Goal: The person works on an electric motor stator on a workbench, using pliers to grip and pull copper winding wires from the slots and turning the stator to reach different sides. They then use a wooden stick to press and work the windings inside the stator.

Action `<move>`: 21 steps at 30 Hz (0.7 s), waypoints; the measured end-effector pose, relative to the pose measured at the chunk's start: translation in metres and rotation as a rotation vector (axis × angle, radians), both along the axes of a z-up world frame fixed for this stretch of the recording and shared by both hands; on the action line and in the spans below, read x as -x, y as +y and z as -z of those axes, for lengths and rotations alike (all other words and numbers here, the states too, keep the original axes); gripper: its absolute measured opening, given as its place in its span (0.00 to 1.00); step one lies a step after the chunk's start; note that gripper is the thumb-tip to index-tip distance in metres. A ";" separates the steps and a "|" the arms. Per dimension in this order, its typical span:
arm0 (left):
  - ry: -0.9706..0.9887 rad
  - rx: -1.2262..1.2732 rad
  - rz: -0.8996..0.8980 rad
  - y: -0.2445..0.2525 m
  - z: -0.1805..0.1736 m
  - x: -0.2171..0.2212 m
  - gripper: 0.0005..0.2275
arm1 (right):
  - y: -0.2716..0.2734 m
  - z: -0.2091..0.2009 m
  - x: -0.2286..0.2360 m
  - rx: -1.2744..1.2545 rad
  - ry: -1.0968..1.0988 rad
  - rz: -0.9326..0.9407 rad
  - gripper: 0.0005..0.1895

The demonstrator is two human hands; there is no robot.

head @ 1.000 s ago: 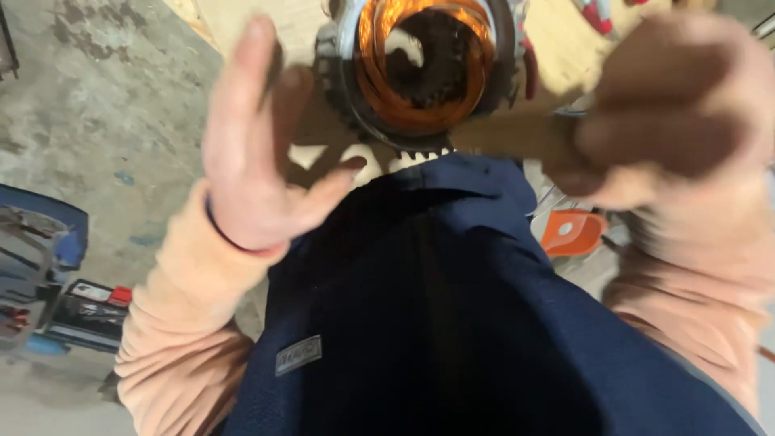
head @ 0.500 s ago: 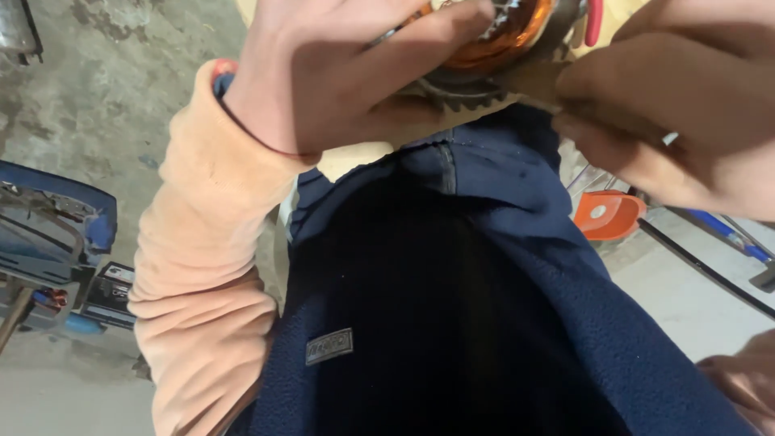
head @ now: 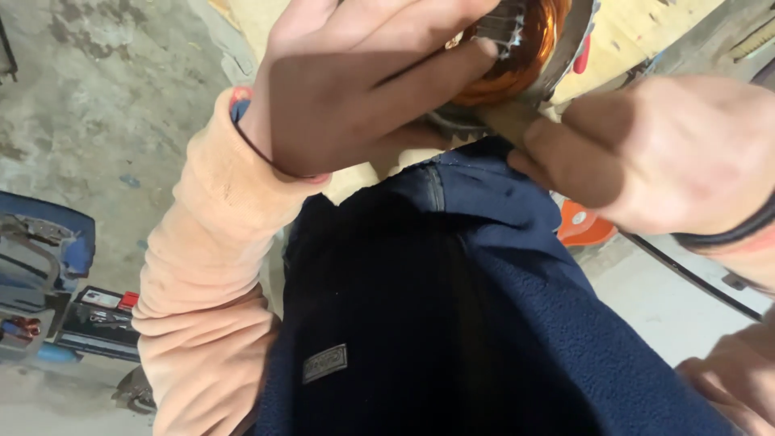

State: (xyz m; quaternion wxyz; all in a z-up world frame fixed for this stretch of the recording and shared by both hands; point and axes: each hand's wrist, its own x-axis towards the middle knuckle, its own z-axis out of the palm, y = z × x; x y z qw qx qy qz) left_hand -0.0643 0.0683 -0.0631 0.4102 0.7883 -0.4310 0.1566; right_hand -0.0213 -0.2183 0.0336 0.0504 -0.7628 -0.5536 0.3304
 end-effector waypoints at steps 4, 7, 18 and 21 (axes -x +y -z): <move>-0.044 0.004 -0.034 -0.001 0.003 0.002 0.17 | 0.002 -0.003 0.011 -0.452 -0.540 -0.130 0.14; -0.103 -0.047 -0.073 -0.003 0.003 0.006 0.15 | 0.004 -0.003 0.012 -0.544 -0.646 -0.139 0.12; -0.212 -0.084 -0.157 -0.008 0.017 0.005 0.18 | 0.023 -0.009 0.015 -0.505 -0.398 0.007 0.07; -0.197 -0.140 -0.165 -0.009 0.018 0.008 0.20 | 0.021 -0.004 0.021 -0.518 -0.423 0.024 0.07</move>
